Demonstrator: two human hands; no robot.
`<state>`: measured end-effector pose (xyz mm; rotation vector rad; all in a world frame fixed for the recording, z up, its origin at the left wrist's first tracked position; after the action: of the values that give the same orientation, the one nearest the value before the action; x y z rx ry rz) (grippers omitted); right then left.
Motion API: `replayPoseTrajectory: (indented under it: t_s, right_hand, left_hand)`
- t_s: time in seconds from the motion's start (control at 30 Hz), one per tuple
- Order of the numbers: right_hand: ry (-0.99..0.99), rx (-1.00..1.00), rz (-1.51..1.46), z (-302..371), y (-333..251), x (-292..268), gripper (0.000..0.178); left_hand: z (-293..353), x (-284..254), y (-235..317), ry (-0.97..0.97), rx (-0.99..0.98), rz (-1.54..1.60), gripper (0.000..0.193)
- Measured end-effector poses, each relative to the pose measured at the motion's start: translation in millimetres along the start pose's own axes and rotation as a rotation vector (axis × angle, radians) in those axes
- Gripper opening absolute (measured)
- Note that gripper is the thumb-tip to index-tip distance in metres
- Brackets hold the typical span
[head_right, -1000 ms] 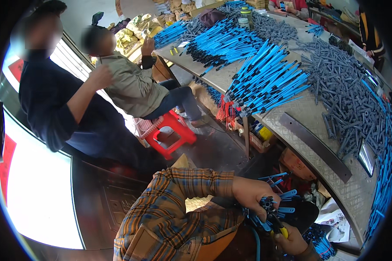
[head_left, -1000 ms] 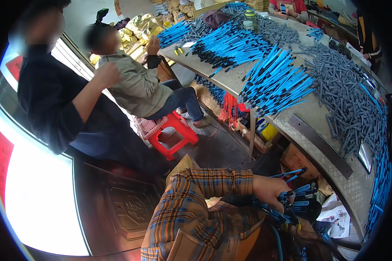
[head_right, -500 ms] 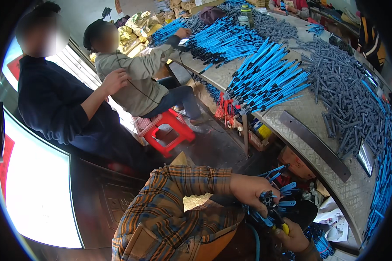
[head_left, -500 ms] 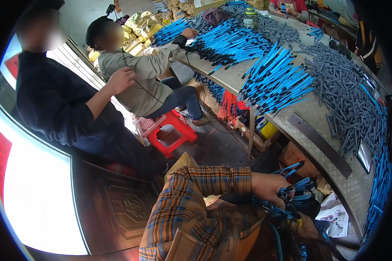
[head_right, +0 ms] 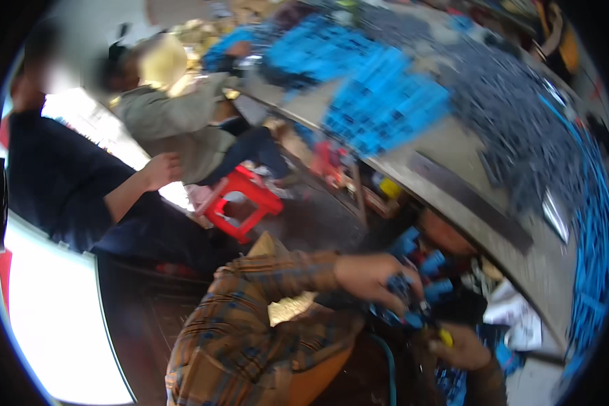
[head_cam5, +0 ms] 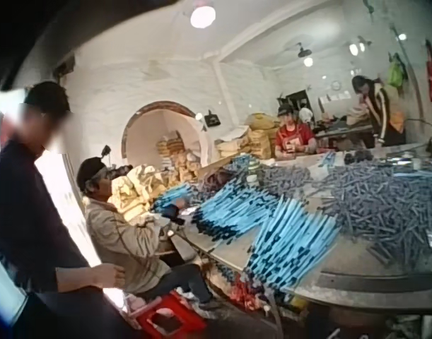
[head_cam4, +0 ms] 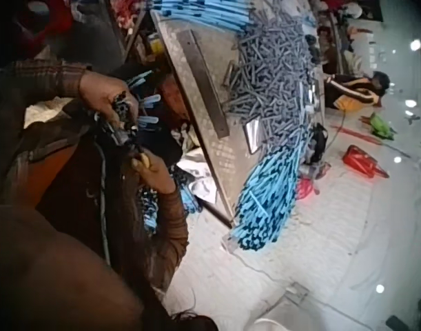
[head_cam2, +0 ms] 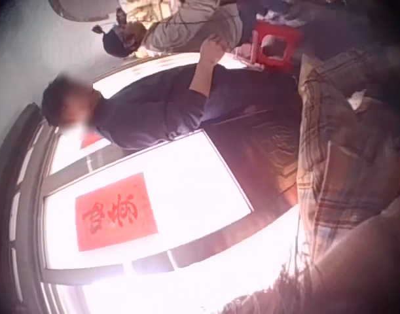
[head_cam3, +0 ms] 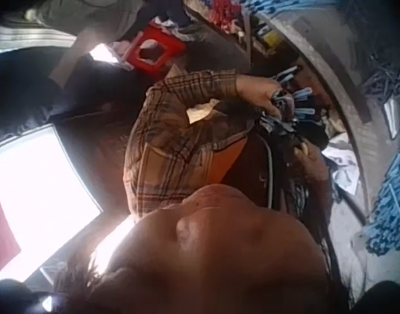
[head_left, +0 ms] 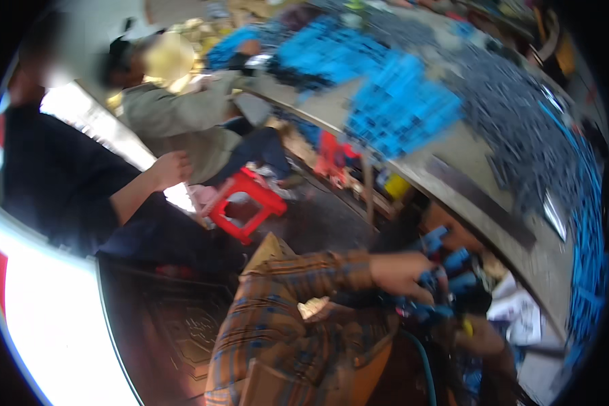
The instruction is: The person assembles umbrella frames by stringing wire through the ends of plastic ribs, inserting them into a central plastic hub, and securing and cutting the wire using pliers.
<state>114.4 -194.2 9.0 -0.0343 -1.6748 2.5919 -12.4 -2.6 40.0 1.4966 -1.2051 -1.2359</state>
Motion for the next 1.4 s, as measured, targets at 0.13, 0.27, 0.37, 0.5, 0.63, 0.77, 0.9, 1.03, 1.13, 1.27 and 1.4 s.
replayPoseTrajectory:
  t_s: [0.13, 0.27, 0.37, 0.5, 0.63, 0.77, 0.9, 1.03, 1.13, 1.27, 1.4]
  right_hand:
    - [0.113, -0.441, 0.548, -21.2, -50.9, -3.6, 0.019]
    - [0.196, -0.481, 0.669, -16.9, -64.4, -7.0, 0.02]
    - [0.182, -0.442, 0.782, -10.8, -64.7, -5.9, 0.021]
    - [0.236, -0.576, 0.893, -6.1, -62.0, -1.0, 0.023]
    - [0.242, -0.553, 1.01, -3.2, -66.7, 0.8, 0.023]
    - [0.219, -0.552, 1.093, -3.3, -69.0, 4.1, 0.022]
    - [0.236, -0.565, 1.11, -6.9, -65.7, 6.5, 0.022]
    - [0.316, -0.568, 1.072, -15.6, -52.4, 9.4, 0.022]
    - [0.319, -0.627, 1.063, -16.7, -48.4, 9.8, 0.023]
    - [0.345, -0.637, 1.14, -14.2, -46.0, 10.6, 0.024]
    - [0.278, -0.559, 1.086, 2.8, -52.4, -8.3, 0.023]
  left_hand:
    - [13.9, -18.0, 13.3, 0.162, 0.008, -0.109, 0.039]
    - [10.0, -12.2, 0.5, 0.104, -0.08, -0.041, 0.043]
    - [6.3, -7.3, -1.6, 0.103, -0.076, -0.08, 0.044]
    - [8.6, -0.5, 1.2, 0.098, -0.093, -0.144, 0.046]
    - [6.2, 2.5, 5.2, 0.093, -0.112, -0.177, 0.045]
    - [5.7, 4.1, 5.5, 0.092, -0.105, -0.173, 0.043]
    - [6.9, 4.2, 0.7, 0.102, -0.166, -0.154, 0.042]
    - [6.0, 4.5, -5.8, 0.15, -0.226, -0.099, 0.042]
    - [5.3, 5.2, -5.0, 0.1, -0.304, -0.143, 0.042]
    - [3.4, 8.0, -2.4, 0.13, -0.161, -0.171, 0.043]
    - [-5.8, 15.9, 1.1, 0.107, -0.17, -0.119, 0.044]
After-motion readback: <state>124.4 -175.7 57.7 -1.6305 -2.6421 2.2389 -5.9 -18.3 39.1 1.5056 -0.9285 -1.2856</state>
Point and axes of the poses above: each hand's wrist, its own z-axis away from the middle knuckle, its own x-axis out of the palm, y = z × x, the point moved 4 cm from there along -z, towards the middle knuckle, and after that the axes turned 13 degrees about y, right-handed, at the moved point
